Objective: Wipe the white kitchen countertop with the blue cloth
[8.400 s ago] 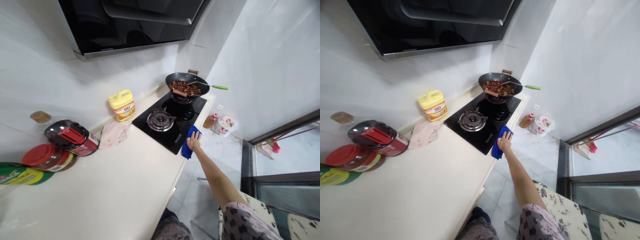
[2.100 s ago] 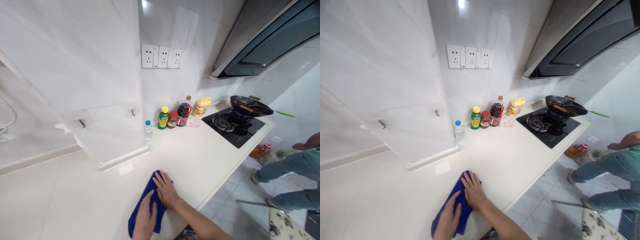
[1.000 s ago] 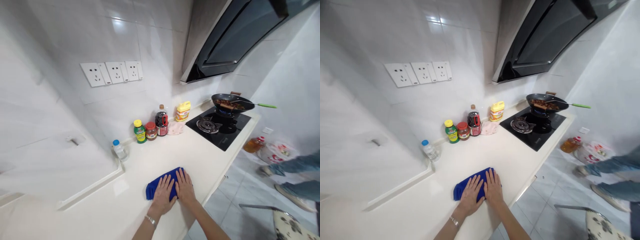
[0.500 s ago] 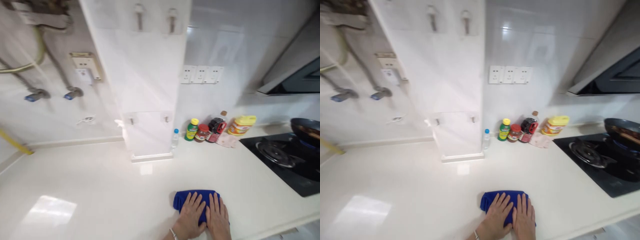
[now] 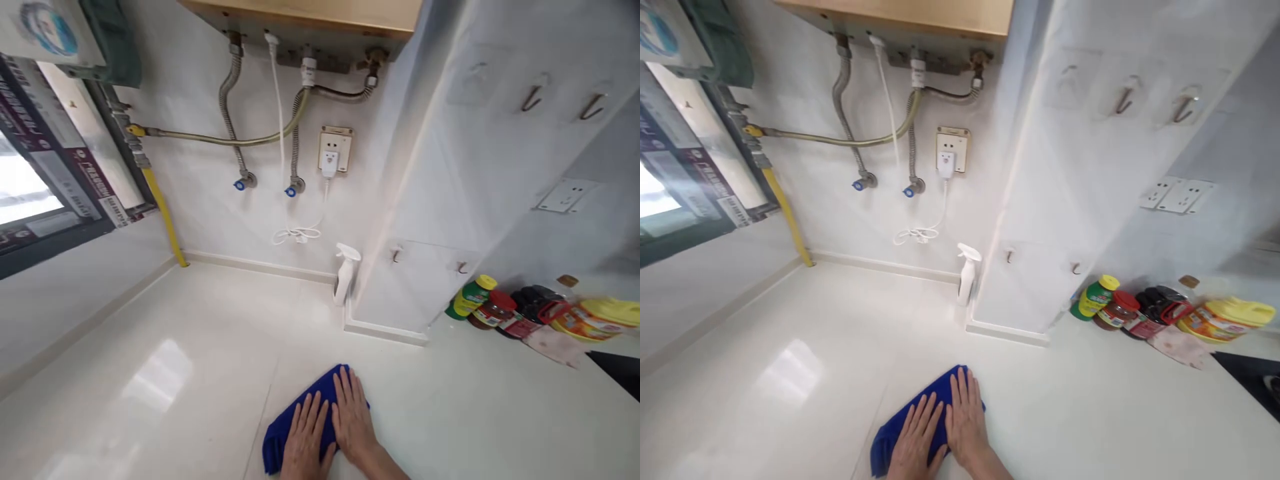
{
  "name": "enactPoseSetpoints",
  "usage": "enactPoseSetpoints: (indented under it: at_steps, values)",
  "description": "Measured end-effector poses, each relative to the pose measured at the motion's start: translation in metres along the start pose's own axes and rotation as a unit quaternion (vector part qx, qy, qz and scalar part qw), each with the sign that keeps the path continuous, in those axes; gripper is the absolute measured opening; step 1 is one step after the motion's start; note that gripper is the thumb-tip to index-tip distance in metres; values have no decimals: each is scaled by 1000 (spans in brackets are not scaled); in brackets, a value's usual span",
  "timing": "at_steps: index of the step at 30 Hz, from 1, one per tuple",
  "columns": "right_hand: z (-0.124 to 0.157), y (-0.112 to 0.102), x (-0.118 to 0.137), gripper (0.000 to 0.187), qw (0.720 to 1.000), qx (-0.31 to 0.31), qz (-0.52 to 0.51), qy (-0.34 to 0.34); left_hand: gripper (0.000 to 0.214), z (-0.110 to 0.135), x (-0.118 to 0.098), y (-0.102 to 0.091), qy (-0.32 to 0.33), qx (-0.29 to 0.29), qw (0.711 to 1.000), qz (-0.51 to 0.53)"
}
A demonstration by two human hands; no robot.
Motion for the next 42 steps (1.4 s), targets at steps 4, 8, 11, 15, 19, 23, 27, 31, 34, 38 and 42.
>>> enactPoseSetpoints:
  at_steps: [4,8,11,15,19,23,27,31,34,38,42]
  values:
    - [-52,26,31,64,999,28,-26,-37,61,-14,41,0,-70,-51,994,-60]
    - [-96,48,39,59,999,41,-16,-13,49,-49,73,10,-86,-69,989,-94]
    - [-130,58,40,58,998,57,6,9,51,-74,101,21,-74,-83,989,-100]
    - [-174,67,40,59,997,69,27,27,58,-103,137,35,-53,-65,993,-84]
    - [-216,76,37,60,994,74,25,71,58,-140,167,48,-40,-10,998,-48]
    - [-254,84,28,62,991,81,4,105,56,-181,194,61,-33,52,998,19]
    - [-276,87,16,59,995,38,-33,92,57,-218,218,78,-18,93,994,48]
    - [-280,88,8,57,994,-25,-73,82,55,-254,239,95,7,130,988,81]
    - [-279,87,8,57,992,-33,-86,84,53,-280,254,106,19,145,983,108]
    - [-280,87,8,58,992,-21,-88,85,49,-300,267,116,24,151,979,134]
    - [-281,93,2,54,986,-70,-119,97,48,-296,262,115,6,134,981,142]
Point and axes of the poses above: each hand's wrist, its own z-axis away from the middle knuckle, its own y-axis out of the palm, x = y × z, the point moved 1 cm from there along -z, towards the middle knuckle, and after that the axes turned 1 degree about -y, right-handed, at the moved point
